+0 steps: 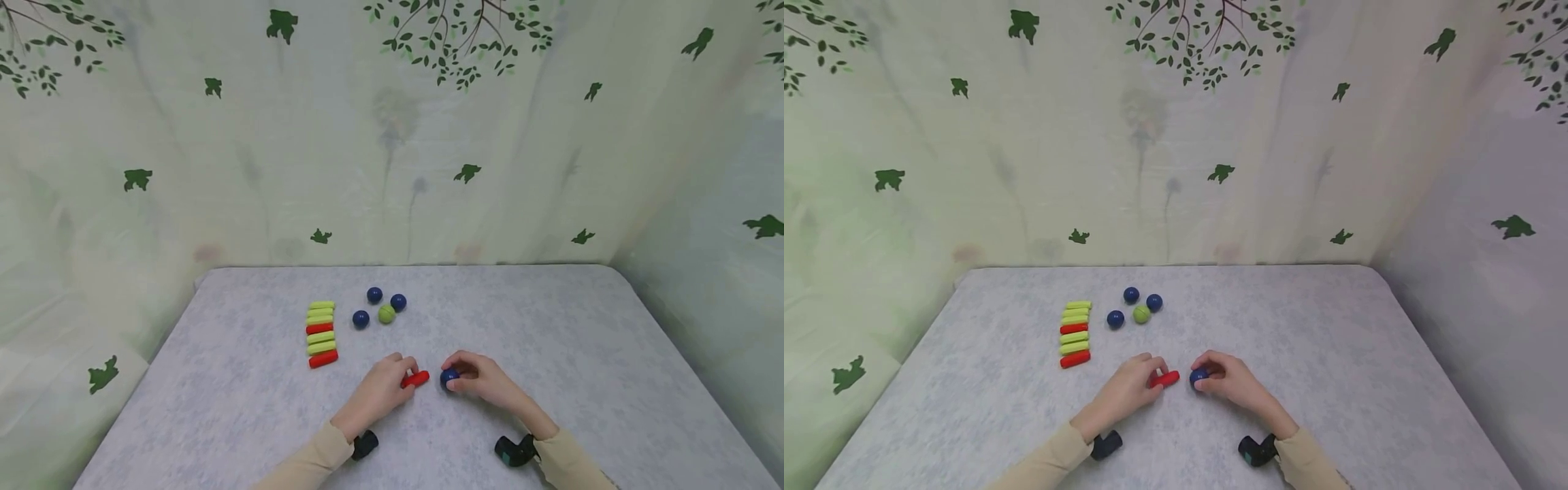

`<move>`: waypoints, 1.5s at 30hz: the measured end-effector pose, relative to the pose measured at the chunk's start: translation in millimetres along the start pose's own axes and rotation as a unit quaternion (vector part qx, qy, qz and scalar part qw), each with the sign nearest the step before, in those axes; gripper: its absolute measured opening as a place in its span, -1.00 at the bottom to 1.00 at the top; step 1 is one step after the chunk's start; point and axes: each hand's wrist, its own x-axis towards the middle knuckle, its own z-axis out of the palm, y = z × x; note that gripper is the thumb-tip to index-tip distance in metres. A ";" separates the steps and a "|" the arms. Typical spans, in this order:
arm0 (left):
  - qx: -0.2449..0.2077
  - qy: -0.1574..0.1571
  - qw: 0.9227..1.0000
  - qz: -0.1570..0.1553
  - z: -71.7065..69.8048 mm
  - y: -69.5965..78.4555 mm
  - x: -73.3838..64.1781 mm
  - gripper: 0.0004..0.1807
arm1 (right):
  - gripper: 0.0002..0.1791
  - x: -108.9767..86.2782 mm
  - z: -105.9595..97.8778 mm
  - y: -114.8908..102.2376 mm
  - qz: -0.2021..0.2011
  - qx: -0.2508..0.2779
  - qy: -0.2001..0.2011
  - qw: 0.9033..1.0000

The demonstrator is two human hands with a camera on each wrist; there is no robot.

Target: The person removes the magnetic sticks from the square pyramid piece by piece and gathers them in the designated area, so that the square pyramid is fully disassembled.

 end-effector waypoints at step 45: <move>0.067 0.173 0.977 -0.106 -75.1 -88.7 -58.7 -0.77 | -0.75 125.2 16.1 -3.3 -0.013 -0.110 0.145 0.983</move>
